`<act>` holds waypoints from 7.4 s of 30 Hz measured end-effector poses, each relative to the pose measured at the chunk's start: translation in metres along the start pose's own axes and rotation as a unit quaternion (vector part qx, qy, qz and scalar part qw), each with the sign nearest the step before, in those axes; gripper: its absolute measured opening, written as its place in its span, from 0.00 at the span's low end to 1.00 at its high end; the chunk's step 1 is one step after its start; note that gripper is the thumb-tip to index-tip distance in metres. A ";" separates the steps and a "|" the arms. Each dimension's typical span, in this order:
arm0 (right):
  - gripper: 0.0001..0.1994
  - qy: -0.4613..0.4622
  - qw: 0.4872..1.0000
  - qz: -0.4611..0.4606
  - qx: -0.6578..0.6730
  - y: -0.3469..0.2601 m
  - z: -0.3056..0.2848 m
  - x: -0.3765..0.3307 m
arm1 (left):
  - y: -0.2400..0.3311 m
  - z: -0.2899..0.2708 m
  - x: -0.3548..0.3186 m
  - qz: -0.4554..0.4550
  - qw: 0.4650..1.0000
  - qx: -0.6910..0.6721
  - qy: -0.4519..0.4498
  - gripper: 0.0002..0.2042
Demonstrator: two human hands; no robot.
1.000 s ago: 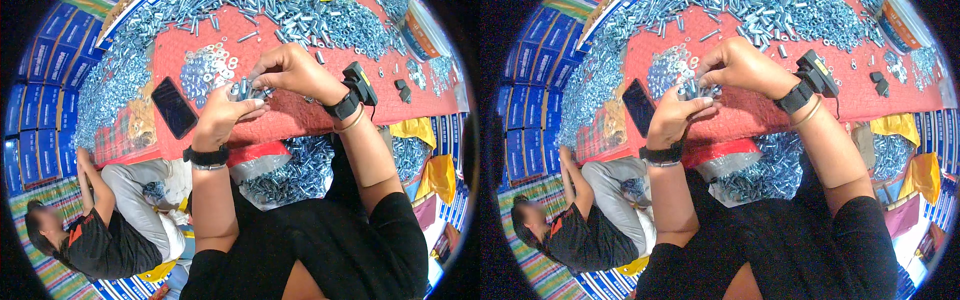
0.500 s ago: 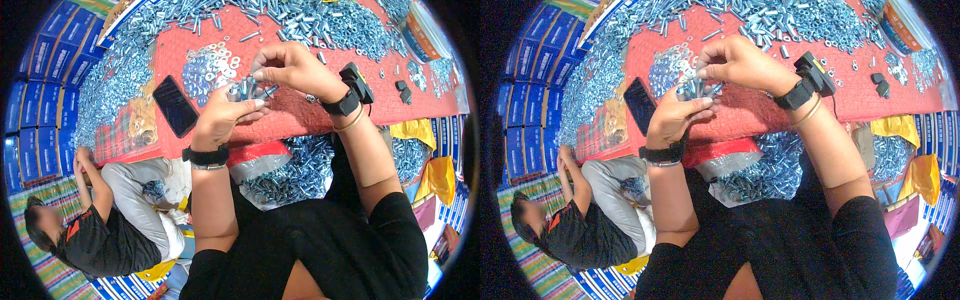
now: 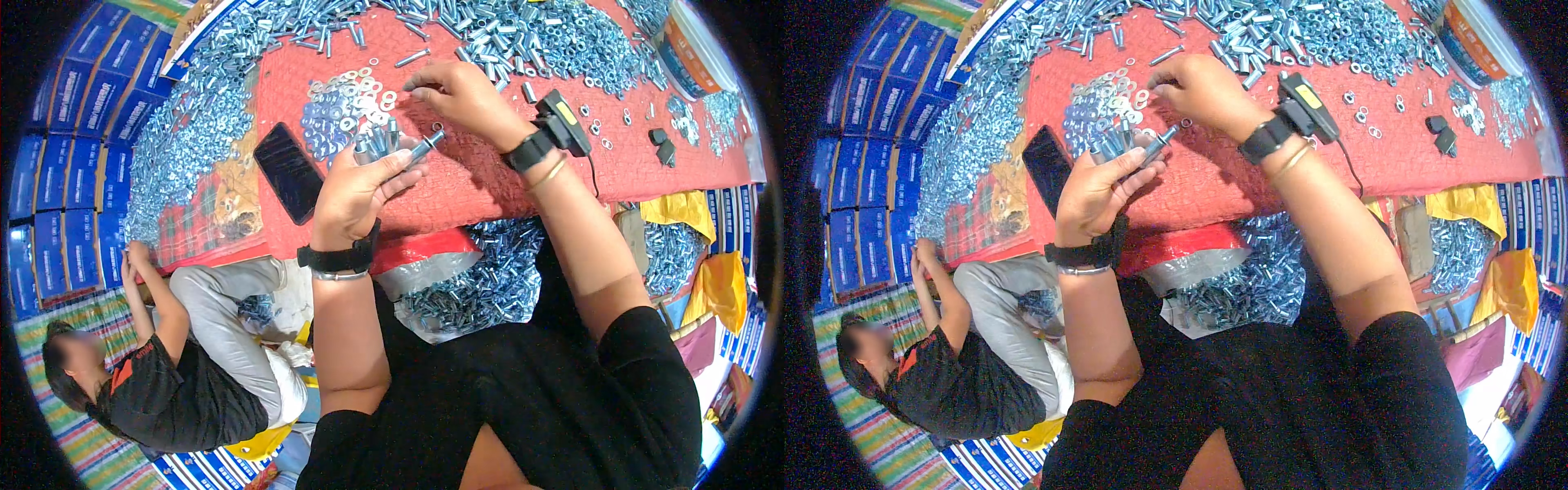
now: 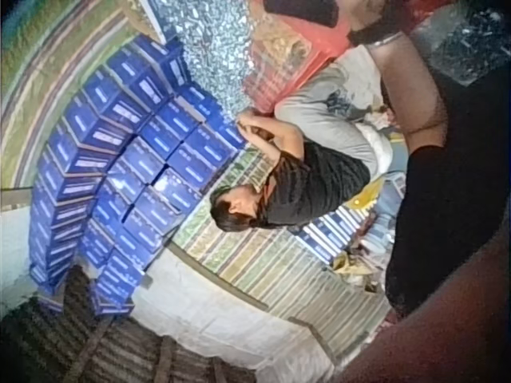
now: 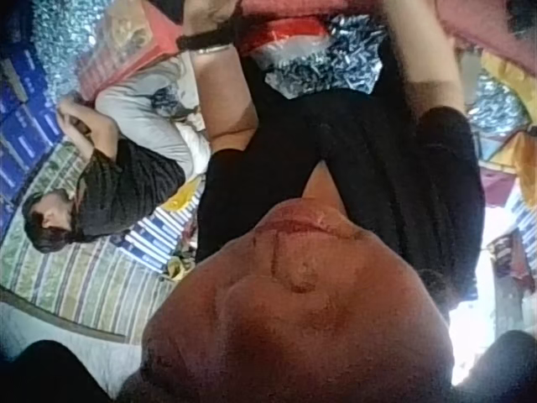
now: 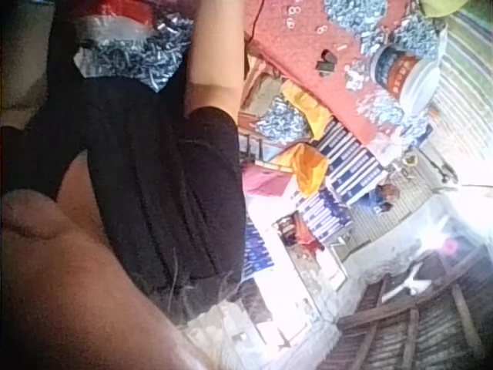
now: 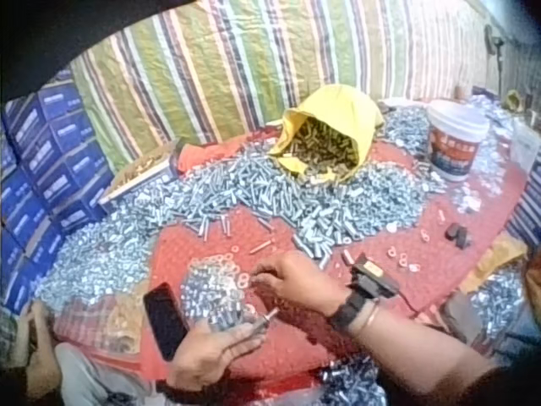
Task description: Manually assembling metal bolts by threading washers and nuts onto them.
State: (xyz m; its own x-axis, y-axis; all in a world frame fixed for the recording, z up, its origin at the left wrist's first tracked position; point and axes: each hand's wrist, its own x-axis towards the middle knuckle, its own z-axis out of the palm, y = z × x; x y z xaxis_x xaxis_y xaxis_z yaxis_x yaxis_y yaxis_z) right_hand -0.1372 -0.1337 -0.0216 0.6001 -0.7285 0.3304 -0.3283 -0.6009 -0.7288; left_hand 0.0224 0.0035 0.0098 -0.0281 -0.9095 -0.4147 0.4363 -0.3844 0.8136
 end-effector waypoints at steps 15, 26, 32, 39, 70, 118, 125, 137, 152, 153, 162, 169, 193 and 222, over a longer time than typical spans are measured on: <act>0.11 0.020 0.964 -0.115 -0.238 0.016 0.036 0.013 | -0.004 0.003 0.004 0.002 0.998 -0.058 -0.019 0.13; 0.08 -0.053 0.985 -0.091 0.139 -0.038 -0.020 0.003 | -0.008 0.004 0.008 0.019 0.999 -0.041 -0.011 0.13; 0.09 -0.028 0.976 -0.214 -0.014 -0.049 -0.018 -0.003 | -0.008 0.009 0.011 0.030 0.999 -0.023 -0.009 0.13; 0.10 -0.003 0.967 -0.242 -0.075 -0.055 -0.014 -0.007 | -0.009 0.008 0.014 0.042 0.998 -0.047 -0.015 0.14; 0.08 -0.020 0.938 -0.048 -0.343 0.040 -0.077 -0.032 | -0.001 -0.006 0.009 0.087 0.990 -0.113 0.016 0.11; 0.16 -0.099 0.980 -0.170 0.005 -0.060 -0.028 -0.009 | -0.008 0.019 0.006 0.062 0.995 0.071 -0.042 0.13; 0.16 -0.080 0.983 -0.131 0.100 -0.043 -0.014 -0.023 | -0.032 -0.002 0.016 0.193 0.936 0.291 -0.052 0.05; 0.14 -0.102 0.979 -0.165 0.065 -0.057 -0.028 -0.027 | -0.023 0.029 0.001 0.049 0.995 0.080 -0.026 0.15; 0.09 -0.091 0.984 -0.027 0.151 -0.053 -0.049 -0.008 | -0.001 0.022 0.005 0.015 0.996 -0.068 -0.048 0.12; 0.09 -0.087 0.987 -0.082 0.104 -0.055 -0.044 -0.007 | -0.003 0.021 0.005 0.017 0.996 -0.071 -0.051 0.12; 0.06 -0.105 0.983 -0.055 0.143 -0.057 -0.037 -0.013 | -0.008 0.025 0.004 0.019 0.996 -0.049 -0.066 0.12; 0.06 -0.132 0.972 -0.015 0.192 -0.053 -0.036 -0.009 | -0.009 0.026 0.007 0.042 0.995 -0.072 -0.052 0.13; 0.05 -0.165 0.951 0.075 0.252 -0.059 -0.045 -0.005 | -0.004 0.029 0.008 0.036 0.999 -0.006 -0.031 0.13; 0.08 -0.042 0.996 -0.056 0.059 -0.067 -0.034 -0.024 | -0.033 0.004 0.021 0.134 0.985 0.105 -0.017 0.28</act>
State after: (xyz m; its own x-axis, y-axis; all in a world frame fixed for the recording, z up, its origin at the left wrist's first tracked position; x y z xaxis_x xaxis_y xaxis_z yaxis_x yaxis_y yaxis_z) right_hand -0.1543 -0.0873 0.0391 0.6888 -0.6255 0.3666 -0.1708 -0.6314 -0.7564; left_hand 0.0040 -0.0037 -0.0241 0.0313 -0.9863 -0.1617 0.2365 -0.1499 0.9600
